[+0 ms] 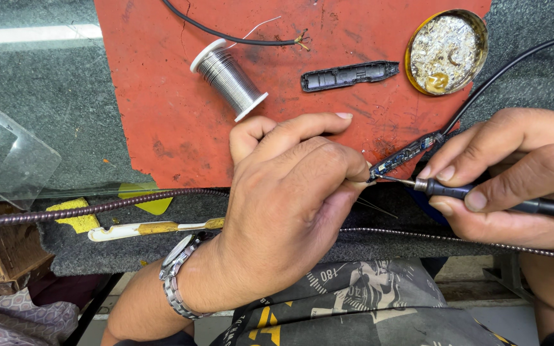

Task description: The person solders a small circuit board on a workbench, holding the board with one hand while applying a soldering iron to its components. They dip the iron in a flux tin, reposition the board, and continue soldering along its edge before setting it down and picking it up again.

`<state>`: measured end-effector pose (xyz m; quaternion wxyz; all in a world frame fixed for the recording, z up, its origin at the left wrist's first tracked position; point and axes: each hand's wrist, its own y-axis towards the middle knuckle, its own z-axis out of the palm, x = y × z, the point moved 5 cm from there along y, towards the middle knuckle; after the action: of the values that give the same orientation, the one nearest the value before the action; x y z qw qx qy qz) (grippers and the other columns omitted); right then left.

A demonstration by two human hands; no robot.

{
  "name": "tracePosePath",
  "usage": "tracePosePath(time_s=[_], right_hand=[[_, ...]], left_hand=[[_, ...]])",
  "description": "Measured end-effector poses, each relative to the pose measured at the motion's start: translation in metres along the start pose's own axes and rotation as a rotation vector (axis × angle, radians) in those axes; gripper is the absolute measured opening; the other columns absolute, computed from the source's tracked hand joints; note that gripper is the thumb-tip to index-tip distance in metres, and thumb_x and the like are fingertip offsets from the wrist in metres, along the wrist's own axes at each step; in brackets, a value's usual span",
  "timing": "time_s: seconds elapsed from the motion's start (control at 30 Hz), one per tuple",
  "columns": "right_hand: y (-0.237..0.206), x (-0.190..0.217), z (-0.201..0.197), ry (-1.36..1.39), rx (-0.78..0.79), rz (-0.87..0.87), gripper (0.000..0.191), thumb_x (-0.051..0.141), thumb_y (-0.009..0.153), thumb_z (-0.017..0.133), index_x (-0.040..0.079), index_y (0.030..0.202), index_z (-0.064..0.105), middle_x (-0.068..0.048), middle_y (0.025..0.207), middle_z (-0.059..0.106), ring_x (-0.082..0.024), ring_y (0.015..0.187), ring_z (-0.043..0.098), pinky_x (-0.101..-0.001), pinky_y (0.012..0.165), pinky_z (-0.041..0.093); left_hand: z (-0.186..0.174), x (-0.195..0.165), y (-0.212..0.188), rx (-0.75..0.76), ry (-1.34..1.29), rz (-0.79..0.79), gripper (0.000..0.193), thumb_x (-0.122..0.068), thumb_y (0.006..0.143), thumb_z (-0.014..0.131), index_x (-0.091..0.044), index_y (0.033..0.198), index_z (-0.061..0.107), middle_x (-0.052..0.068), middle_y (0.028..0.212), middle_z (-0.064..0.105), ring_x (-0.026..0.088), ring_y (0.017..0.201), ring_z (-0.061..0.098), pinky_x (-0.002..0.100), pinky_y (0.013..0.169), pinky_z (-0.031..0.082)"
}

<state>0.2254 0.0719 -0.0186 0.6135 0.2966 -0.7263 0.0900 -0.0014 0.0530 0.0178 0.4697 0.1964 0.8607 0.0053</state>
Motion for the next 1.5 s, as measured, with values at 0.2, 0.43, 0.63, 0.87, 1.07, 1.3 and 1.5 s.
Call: tracePosePath(time_s=[0.2, 0.43, 0.63, 0.87, 1.07, 1.3, 1.5], right_hand=[[0.0, 0.001, 0.001, -0.026, -0.003, 0.002, 0.03, 0.0, 0.075, 0.082, 0.013, 0.078, 0.056, -0.005, 0.09, 0.066, -0.022, 0.092, 0.076, -0.0345, 0.079, 0.069], [0.001, 0.003, 0.002, -0.043, -0.012, 0.022, 0.029, 0.001, 0.075, 0.083, 0.013, 0.078, 0.057, -0.005, 0.089, 0.066, -0.021, 0.092, 0.076, -0.0345, 0.079, 0.068], [0.006, 0.005, 0.001, -0.041, 0.016, 0.031, 0.027, 0.002, 0.075, 0.083, 0.013, 0.078, 0.058, -0.005, 0.089, 0.067, -0.02, 0.091, 0.076, -0.0344, 0.08, 0.068], [0.01, 0.008, 0.001, -0.057, 0.047, 0.007, 0.026, 0.001, 0.075, 0.083, 0.013, 0.077, 0.06, -0.005, 0.09, 0.067, -0.022, 0.093, 0.076, -0.0346, 0.081, 0.067], [0.009, 0.006, 0.002, 0.005, 0.084, -0.066, 0.024, 0.0, 0.075, 0.082, 0.012, 0.078, 0.062, -0.007, 0.095, 0.067, -0.024, 0.097, 0.075, -0.0329, 0.079, 0.069], [0.004, 0.002, 0.002, 0.023, 0.088, -0.085, 0.021, 0.001, 0.075, 0.083, 0.012, 0.078, 0.065, -0.006, 0.096, 0.068, -0.024, 0.097, 0.075, -0.0314, 0.079, 0.069], [0.007, 0.006, 0.003, -0.004, 0.075, -0.117, 0.021, 0.002, 0.075, 0.084, 0.012, 0.077, 0.065, -0.005, 0.093, 0.068, -0.025, 0.095, 0.075, -0.0333, 0.079, 0.069]], left_hand=[[0.0, 0.0, -0.001, -0.004, 0.002, -0.001, 0.025, -0.001, 0.08, 0.079, -0.012, 0.096, 0.064, -0.004, 0.092, 0.068, 0.022, 0.118, 0.066, 0.042, 0.094, 0.033], [0.0, 0.0, 0.0, -0.011, 0.001, -0.003, 0.024, 0.0, 0.08, 0.079, -0.012, 0.095, 0.064, -0.004, 0.091, 0.068, 0.022, 0.117, 0.066, 0.042, 0.093, 0.033], [0.0, 0.001, 0.0, -0.016, -0.001, -0.005, 0.025, 0.0, 0.079, 0.079, -0.012, 0.095, 0.063, -0.004, 0.091, 0.068, 0.023, 0.116, 0.066, 0.042, 0.092, 0.033], [0.001, 0.001, 0.0, -0.035, -0.017, -0.021, 0.024, -0.001, 0.081, 0.079, -0.011, 0.096, 0.063, -0.002, 0.093, 0.069, 0.022, 0.116, 0.067, 0.042, 0.093, 0.034], [0.001, 0.001, 0.0, -0.057, 0.0, -0.015, 0.024, -0.003, 0.082, 0.081, -0.011, 0.096, 0.063, -0.002, 0.092, 0.07, 0.021, 0.116, 0.067, 0.041, 0.093, 0.034], [0.001, -0.001, 0.001, -0.056, 0.0, -0.019, 0.023, -0.003, 0.082, 0.081, -0.011, 0.095, 0.063, -0.002, 0.091, 0.07, 0.021, 0.115, 0.067, 0.041, 0.092, 0.034], [0.0, -0.001, 0.001, -0.053, 0.004, -0.029, 0.023, -0.003, 0.082, 0.08, -0.011, 0.095, 0.063, -0.002, 0.09, 0.07, 0.021, 0.115, 0.067, 0.041, 0.092, 0.034]])
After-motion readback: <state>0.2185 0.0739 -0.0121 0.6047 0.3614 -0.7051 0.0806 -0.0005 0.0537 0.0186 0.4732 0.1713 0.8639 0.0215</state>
